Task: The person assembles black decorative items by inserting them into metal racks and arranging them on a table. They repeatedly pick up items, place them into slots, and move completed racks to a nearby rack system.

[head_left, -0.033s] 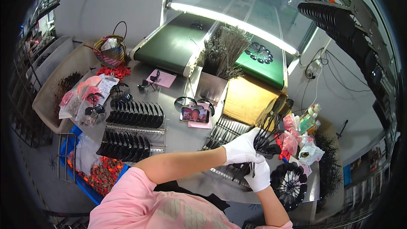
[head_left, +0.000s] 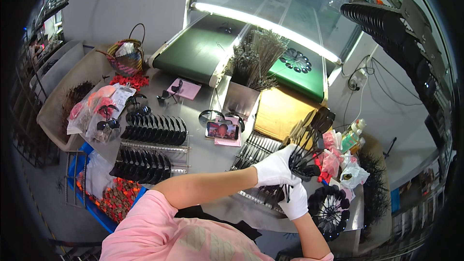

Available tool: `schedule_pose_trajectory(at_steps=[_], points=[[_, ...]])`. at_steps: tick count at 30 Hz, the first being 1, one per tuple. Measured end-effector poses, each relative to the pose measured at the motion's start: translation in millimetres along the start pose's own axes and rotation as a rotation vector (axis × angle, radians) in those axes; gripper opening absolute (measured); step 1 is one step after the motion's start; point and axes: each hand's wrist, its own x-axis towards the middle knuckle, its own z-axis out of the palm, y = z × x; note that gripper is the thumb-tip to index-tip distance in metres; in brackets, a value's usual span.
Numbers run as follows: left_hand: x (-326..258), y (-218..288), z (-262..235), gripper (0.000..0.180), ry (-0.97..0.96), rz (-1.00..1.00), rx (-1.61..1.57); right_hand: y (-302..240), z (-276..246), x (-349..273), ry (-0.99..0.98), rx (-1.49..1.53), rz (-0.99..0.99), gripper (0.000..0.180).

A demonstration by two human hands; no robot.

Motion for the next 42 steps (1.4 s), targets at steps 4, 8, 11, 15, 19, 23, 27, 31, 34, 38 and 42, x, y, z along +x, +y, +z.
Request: schedule_pose_trajectory(at_steps=[4, 8, 11, 15, 19, 23, 27, 31, 34, 38, 42], points=[[-8.1, 10.5, 13.0, 0.064, 0.127, -0.065, -0.408, 8.1, 5.6, -10.3, 0.120, 0.604, 0.462, 0.046], [-11.4, 20.4, 45.3, 0.070, -0.036, -0.219, -0.500, 35.8, 31.1, -24.1, 0.002, 1.217, 0.587, 0.042], [-20.1, 25.3, 42.9, 0.093, -0.068, -0.233, -0.438, 42.5, 29.0, -34.8, -0.045, 1.508, 0.803, 0.041], [-36.4, 37.7, 1.6, 0.080, -0.262, -0.096, 0.439, 35.0, -13.1, -26.4, -0.519, 1.679, 0.657, 0.046], [-21.7, 56.8, -16.3, 0.049, 0.130, 1.138, 1.171, 4.6, -47.3, -12.8, -0.614, 1.816, 0.713, 0.054], [8.9, 74.6, -4.3, 0.055, -0.074, 1.367, 1.238, -19.3, -45.5, -2.7, -0.810, 2.019, 0.682, 0.047], [22.5, 80.7, 0.6, 0.066, -0.285, 1.132, 1.288, -26.8, -40.6, -8.1, -1.011, 2.051, 0.588, 0.042], [24.1, 71.8, 1.1, 0.076, -0.414, 1.044, 1.278, -31.2, -41.1, -6.9, -1.083, 1.992, 0.643, 0.043], [26.0, 64.7, -2.3, 0.084, -0.541, 0.932, 1.217, -41.2, -45.2, -1.9, -0.846, 1.609, 0.405, 0.041], [25.0, 67.8, -20.4, 0.096, -0.596, 0.647, 1.257, -58.8, -61.7, -15.8, -0.145, 0.140, 0.025, 0.051], [22.3, 77.7, -37.5, 0.097, -0.412, 0.376, 1.192, -62.6, -51.6, -29.2, -0.127, 1.114, 0.543, 0.060]])
